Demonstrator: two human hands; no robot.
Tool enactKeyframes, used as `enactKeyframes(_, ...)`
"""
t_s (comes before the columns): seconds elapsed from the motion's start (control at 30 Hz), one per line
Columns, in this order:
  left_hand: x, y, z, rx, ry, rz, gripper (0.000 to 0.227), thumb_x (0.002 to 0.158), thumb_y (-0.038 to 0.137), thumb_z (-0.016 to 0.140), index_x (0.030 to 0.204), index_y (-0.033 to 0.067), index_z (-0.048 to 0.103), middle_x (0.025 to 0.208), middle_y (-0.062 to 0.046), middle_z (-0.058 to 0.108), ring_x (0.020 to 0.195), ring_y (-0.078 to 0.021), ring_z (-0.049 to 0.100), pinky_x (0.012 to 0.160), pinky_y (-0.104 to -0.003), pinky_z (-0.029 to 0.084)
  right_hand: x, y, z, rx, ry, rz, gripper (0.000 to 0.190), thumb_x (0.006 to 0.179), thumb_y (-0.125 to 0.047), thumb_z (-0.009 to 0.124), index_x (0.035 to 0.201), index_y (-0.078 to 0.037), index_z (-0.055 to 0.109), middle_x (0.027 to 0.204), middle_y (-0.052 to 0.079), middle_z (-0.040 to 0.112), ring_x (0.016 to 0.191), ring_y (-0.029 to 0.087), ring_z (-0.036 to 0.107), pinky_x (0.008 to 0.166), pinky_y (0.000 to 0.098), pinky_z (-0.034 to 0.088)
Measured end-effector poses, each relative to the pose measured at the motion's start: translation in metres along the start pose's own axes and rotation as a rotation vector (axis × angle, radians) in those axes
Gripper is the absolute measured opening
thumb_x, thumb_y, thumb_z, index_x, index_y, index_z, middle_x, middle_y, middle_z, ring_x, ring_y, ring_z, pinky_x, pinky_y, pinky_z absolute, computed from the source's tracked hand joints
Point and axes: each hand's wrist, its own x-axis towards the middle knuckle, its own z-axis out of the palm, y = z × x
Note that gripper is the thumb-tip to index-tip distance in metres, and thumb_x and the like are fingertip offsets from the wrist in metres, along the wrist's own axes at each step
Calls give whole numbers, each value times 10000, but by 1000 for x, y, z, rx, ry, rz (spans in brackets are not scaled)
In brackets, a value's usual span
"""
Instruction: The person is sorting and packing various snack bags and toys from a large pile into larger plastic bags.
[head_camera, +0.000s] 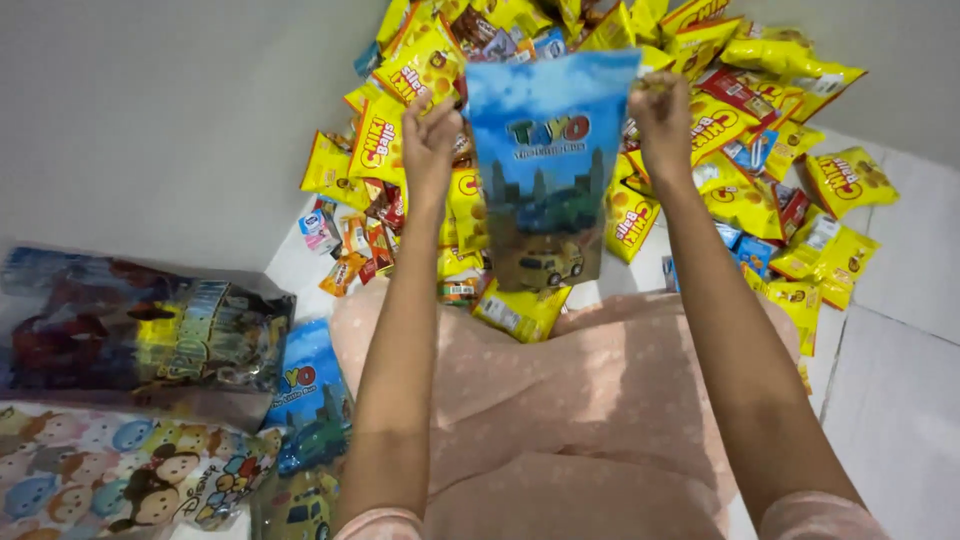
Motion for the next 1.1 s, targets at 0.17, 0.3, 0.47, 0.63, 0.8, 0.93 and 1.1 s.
enactKeyframes(0.17,-16,-237,-15,21,-54,-245,703,846,190,906,1368,6,473,1168,-184,594,953,-247,688,691,-361,643,-78,110,2,-363,-158,546,644,1007,-314,649,1567,-86,425,1369,297,592,1323,491,530,1122,553,415)
enactKeyframes(0.3,-93,-187,-9,227,-286,-657,1072,738,495,908,1535,30,362,1431,-246,536,1235,-386,598,955,-486,558,-139,69,28,-122,-426,856,693,786,-465,873,1192,64,685,1089,268,685,1041,370,665,823,434,544)
enactKeyframes(0.47,-94,-192,-6,261,-462,-658,1129,743,644,882,1559,28,405,1545,-233,460,1444,-406,438,1187,-560,379,-168,108,42,25,-299,834,647,755,-320,955,1239,14,687,1135,231,719,1096,329,693,917,455,562)
enactKeyframes(0.63,-88,-192,-2,196,-482,-601,1030,701,557,932,1464,-12,538,1446,-263,563,1376,-437,508,1137,-575,443,-161,111,38,104,-324,923,573,709,-276,981,1162,-20,740,1115,182,721,1032,292,689,892,436,576)
enactKeyframes(0.8,-89,-194,-1,197,-494,-613,945,763,551,894,1449,-3,556,1406,-249,599,1340,-412,552,1097,-548,480,-163,104,34,146,-338,869,427,730,-242,966,1044,-32,766,1012,129,718,961,240,680,840,413,579)
enactKeyframes(0.93,-83,-167,-3,138,-503,-647,1050,776,602,868,1551,39,439,1547,-239,467,1449,-419,425,1174,-574,404,-144,83,36,206,-310,944,454,762,-242,941,1093,-7,736,1026,167,722,886,269,732,788,423,624)
enactKeyframes(1.1,-86,-150,-5,76,-491,-680,1110,769,546,904,1592,42,357,1590,-245,392,1490,-417,353,1211,-558,347,-136,70,39,194,-259,955,517,753,-221,944,1132,32,699,1010,183,682,837,284,734,755,441,631)
